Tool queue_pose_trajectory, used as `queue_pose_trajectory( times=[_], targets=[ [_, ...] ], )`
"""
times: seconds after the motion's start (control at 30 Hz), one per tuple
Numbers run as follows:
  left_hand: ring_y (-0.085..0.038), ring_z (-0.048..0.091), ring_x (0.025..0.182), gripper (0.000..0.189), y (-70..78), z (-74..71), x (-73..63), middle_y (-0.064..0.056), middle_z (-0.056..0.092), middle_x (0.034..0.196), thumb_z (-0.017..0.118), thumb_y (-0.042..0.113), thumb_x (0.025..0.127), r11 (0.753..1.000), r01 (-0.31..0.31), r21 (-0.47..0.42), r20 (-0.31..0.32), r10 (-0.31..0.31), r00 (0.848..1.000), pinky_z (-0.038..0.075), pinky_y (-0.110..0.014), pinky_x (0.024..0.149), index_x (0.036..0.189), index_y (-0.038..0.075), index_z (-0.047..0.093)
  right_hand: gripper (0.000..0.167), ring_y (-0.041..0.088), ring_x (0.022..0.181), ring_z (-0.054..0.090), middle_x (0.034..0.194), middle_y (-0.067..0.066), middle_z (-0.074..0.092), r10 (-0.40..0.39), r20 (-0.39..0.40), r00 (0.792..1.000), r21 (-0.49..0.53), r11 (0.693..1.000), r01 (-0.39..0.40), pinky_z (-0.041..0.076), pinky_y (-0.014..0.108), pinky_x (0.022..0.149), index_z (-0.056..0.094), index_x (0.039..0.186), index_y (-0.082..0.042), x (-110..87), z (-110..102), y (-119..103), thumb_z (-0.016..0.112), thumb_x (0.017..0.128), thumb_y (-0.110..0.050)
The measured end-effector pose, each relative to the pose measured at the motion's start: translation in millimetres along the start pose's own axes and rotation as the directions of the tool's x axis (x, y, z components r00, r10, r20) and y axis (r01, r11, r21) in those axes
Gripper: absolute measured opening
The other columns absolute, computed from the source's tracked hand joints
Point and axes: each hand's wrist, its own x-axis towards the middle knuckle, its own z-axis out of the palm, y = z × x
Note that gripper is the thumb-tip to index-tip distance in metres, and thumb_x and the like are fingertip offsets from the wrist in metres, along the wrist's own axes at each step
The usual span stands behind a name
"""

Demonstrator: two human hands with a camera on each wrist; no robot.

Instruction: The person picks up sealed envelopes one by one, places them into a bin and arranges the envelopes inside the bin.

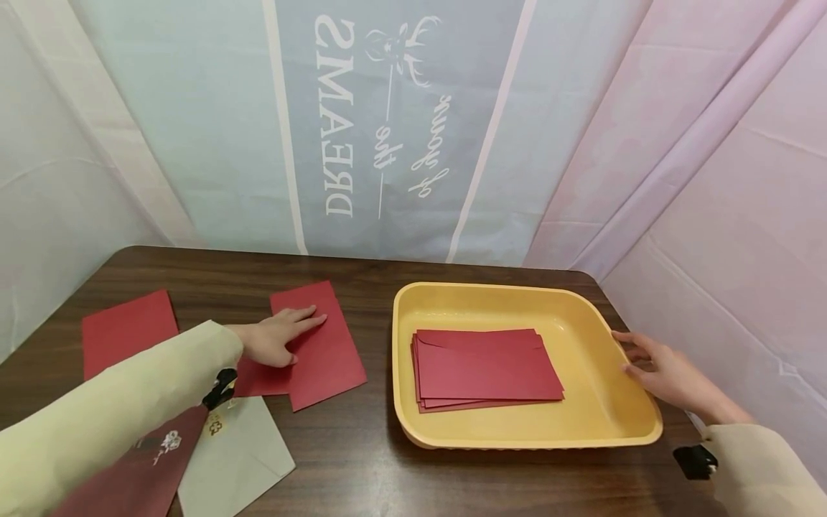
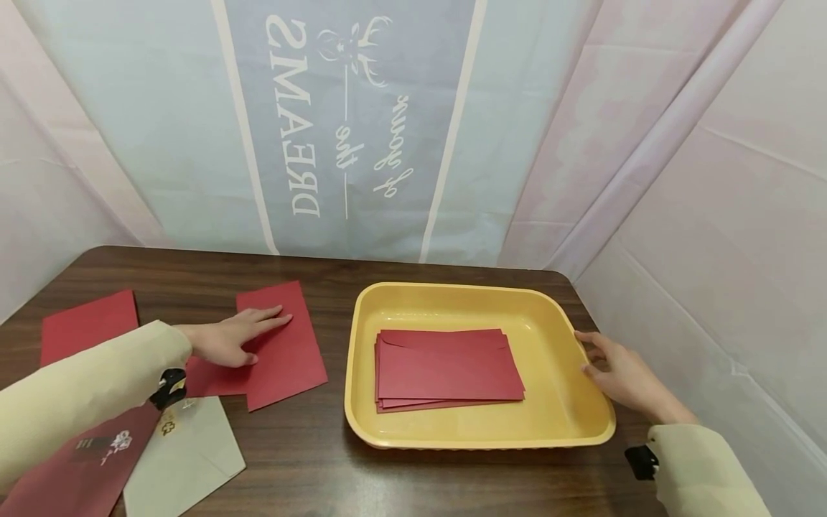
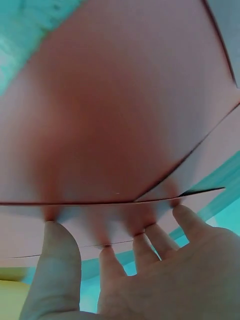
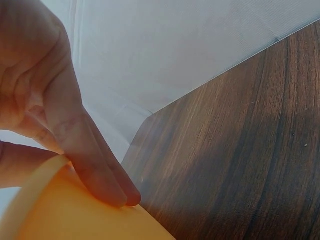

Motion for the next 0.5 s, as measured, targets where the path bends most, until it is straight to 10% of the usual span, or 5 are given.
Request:
queue_pose_trajectory(
  times=[0.5],
  targets=[
    [-0.05,0.025,0.135,0.077,23.9,22.7,-11.9,-0.031,0.028,0.146,0.061,0.042,0.088,0.978,0.085,0.189,-0.144,-0.058,0.988,0.022,-0.062,0.109,0.147,0.0,0.033,0.047,-0.013,0.08,0.054,0.093,0.016,0.07,0.0,0.004,1.0,-0.006,1.0,0.0,0.049,0.019,0.062,0.048,0.128,0.01,-1.2,0.2,-0.2,0.066,0.085,0.002]
  ],
)
